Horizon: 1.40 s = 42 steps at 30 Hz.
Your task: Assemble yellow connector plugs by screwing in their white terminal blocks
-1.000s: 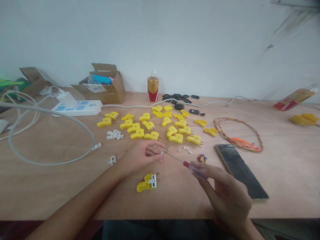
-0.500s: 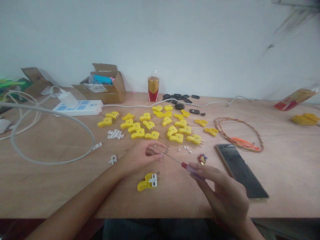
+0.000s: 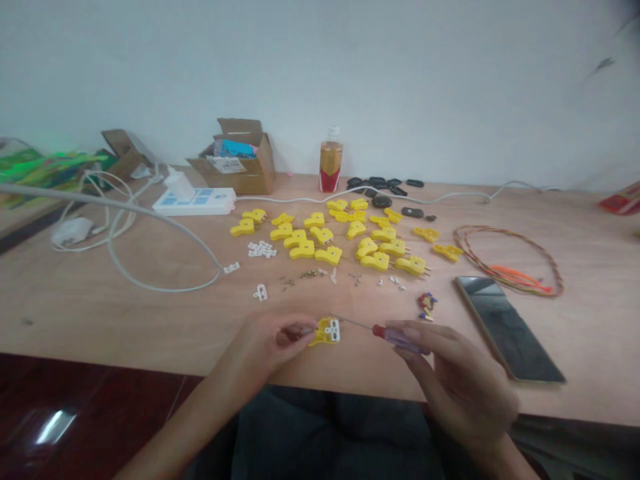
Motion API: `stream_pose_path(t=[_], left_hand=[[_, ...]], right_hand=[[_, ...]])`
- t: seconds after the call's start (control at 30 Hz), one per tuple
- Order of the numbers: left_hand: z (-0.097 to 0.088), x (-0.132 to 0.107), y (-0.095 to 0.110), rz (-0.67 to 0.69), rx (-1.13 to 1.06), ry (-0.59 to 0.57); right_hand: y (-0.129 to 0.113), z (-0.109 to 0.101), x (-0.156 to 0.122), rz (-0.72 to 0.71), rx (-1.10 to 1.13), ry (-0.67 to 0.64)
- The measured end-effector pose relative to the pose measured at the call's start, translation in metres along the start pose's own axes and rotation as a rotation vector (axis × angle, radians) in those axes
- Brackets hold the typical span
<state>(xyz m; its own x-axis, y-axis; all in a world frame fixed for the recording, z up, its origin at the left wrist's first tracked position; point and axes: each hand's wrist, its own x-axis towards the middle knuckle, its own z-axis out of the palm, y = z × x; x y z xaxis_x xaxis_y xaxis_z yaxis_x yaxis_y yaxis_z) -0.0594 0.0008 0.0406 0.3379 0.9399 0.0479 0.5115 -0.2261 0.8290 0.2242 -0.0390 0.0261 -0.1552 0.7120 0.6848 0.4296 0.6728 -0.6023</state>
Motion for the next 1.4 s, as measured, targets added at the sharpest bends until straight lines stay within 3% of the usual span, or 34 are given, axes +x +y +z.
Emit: stream_pose_path(t=[0.17, 0.3, 0.4, 0.7, 1.0, 1.4], left_hand=[[0.004, -0.013, -0.007, 0.136, 0.153, 0.099], [0.004, -0.016, -0.010, 0.292, 0.262, 0.166], [0.008, -0.017, -0.010, 0.322, 0.282, 0.183], [0.023, -0.008, -0.020, 0.160, 0.174, 0.179], [0.024, -0.011, -0.017, -0.023, 0.043, 0.212], [0.022, -0.010, -0.016, -0.061, -0.005, 0.235]], right_hand=[[0.023, 0.006, -0.016, 0.132, 0.046, 0.078], [0.027, 0.007, -0.019, 0.176, 0.084, 0.079], [0.027, 0.007, -0.020, 0.188, 0.084, 0.061], [0.026, 0.006, -0.018, 0.157, 0.072, 0.043], [0.023, 0.007, -0.015, 0.150, 0.049, 0.040], [0.024, 0.007, -0.015, 0.147, 0.057, 0.036]])
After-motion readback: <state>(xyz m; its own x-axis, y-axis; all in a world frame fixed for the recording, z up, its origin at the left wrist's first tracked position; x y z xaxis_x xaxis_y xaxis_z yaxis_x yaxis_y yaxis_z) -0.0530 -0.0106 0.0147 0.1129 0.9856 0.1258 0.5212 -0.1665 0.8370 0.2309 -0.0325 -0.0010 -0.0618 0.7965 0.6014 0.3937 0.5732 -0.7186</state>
